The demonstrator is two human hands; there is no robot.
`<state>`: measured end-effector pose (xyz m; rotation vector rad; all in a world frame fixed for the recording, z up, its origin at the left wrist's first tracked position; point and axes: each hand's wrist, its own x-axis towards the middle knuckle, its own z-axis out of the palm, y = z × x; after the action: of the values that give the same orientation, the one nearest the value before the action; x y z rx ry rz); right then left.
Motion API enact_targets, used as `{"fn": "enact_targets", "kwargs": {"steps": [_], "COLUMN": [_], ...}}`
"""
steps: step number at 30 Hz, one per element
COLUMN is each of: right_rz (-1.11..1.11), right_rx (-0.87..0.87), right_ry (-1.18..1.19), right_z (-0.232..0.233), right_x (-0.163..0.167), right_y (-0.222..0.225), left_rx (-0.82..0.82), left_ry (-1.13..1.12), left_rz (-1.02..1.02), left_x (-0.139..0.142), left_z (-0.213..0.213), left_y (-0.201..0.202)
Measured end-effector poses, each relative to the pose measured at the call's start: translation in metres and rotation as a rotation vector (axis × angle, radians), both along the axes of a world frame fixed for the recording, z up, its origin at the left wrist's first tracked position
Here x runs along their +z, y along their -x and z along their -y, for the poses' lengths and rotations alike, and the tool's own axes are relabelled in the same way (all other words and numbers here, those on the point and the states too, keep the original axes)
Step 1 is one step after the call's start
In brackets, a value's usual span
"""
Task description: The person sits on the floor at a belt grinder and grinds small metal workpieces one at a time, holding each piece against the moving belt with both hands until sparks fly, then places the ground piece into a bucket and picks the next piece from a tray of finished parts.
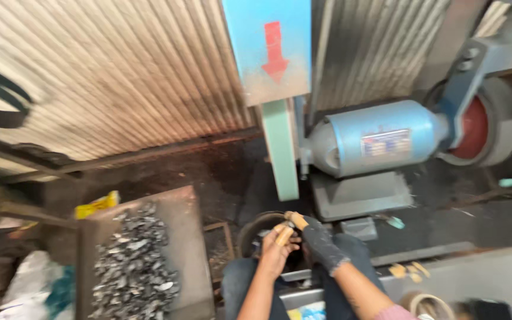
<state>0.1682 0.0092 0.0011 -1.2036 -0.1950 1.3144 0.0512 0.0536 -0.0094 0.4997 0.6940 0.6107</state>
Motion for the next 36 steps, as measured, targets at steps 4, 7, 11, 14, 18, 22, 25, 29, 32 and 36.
{"fn": "enact_targets", "kwargs": {"steps": [4, 7, 11, 14, 18, 22, 25, 29, 32, 36], "right_rz": [0.189, -0.409, -0.546, -0.506, 0.29, 0.674, 1.046, 1.085, 1.089, 1.086], "right_rx": [0.104, 0.123, 0.107, 0.044, 0.441, 0.51, 0.626, 0.931, 1.091, 1.147], "right_ry": [0.029, -0.133, -0.398, -0.261, -0.361, 0.561, 0.243, 0.231, 0.196, 0.295], "right_z": [-0.007, -0.019, -0.032, -0.035, -0.028, -0.013, -0.005, -0.005, -0.009, -0.008], "right_x": [0.002, 0.003, 0.003, 0.002, 0.011, 0.028, 0.041, 0.05, 0.05, 0.043], "right_y": [-0.001, 0.002, 0.01, 0.016, 0.017, 0.016, 0.022, 0.038, 0.052, 0.064], "left_rx": [0.073, 0.249, 0.385, 0.428, 0.499, 0.169, 0.087, 0.055, 0.024, 0.047], "left_ry": [-0.302, -0.412, -0.398, -0.303, -0.183, -1.116, -1.43, -1.2, -1.366, -1.257], "left_rz": [-0.314, -0.397, -0.3, -0.234, -0.288, -0.872, -1.452, -1.98, -2.069, -1.819], "left_x": [0.016, 0.021, 0.014, 0.014, 0.023, 0.055, 0.068, 0.057, 0.053, 0.052], "left_z": [-0.01, -0.031, -0.056, -0.06, -0.053, -0.059, -0.092, -0.148, -0.172, -0.15], "left_y": [0.002, -0.011, -0.033, -0.037, -0.003, 0.081, 0.155, 0.218, 0.228, 0.208]}}
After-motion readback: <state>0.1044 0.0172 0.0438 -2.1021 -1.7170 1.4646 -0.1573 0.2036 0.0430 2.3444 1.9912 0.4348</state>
